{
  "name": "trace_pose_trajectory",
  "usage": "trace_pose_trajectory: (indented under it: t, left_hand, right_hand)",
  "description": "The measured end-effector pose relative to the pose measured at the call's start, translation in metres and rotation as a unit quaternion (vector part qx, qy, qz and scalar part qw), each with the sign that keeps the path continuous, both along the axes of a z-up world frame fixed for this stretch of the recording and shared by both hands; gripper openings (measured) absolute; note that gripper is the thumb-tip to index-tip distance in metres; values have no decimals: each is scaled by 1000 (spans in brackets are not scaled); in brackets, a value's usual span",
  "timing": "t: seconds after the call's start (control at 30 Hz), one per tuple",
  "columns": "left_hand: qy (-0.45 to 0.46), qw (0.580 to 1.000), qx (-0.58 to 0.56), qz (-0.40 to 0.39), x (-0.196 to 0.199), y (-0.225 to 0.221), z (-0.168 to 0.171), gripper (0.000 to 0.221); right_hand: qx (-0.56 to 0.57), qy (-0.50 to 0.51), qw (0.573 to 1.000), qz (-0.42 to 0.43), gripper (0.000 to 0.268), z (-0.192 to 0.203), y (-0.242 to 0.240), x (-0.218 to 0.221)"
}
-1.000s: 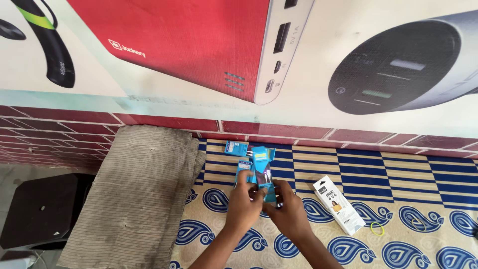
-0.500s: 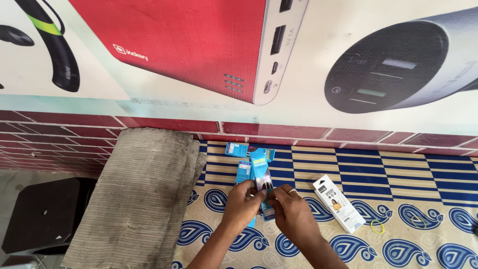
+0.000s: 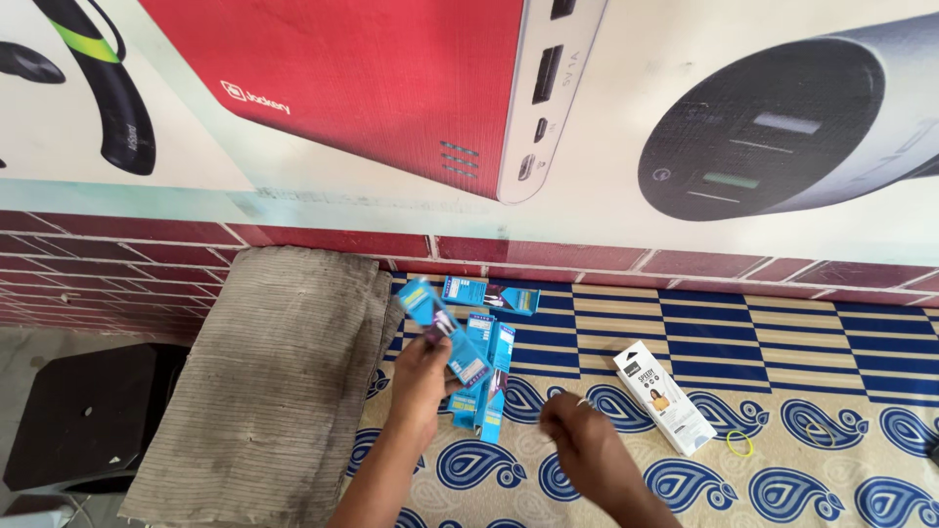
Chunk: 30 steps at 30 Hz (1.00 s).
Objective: The person organizes small blue boxes containing data cables by picking them up and placing them onto a glass shelf.
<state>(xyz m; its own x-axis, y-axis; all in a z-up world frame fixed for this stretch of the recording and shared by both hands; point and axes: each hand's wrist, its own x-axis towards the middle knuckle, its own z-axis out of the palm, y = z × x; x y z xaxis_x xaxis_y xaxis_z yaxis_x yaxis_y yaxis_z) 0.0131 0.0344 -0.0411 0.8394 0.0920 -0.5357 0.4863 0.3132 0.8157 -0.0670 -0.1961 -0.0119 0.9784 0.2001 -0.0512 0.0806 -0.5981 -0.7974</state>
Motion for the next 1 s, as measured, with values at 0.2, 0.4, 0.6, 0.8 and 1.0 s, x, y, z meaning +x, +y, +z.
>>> trace_pose_trajectory:
  t: [0.2, 0.4, 0.6, 0.8, 1.0]
  left_hand:
    - [-50, 972, 85, -213, -17, -10, 10, 22]
    - [-71, 925, 197, -316, -29, -14, 26, 27]
    - [-121, 885, 278, -354, -29, -23, 45, 36]
    - [-179, 885, 269, -335, -21, -39, 68, 51]
    - [-347, 834, 321, -285, -5, -49, 81, 69]
  right_hand:
    - [-25, -16, 995, -97, 28, -22, -11, 24]
    - [219, 55, 964, -137, 51, -3, 6, 39]
    - [190, -3, 973, -130, 45, 5, 15, 39]
    - [223, -11, 964, -147, 50, 8, 12, 46]
    - [216, 24, 967, -132, 61, 18, 12, 59]
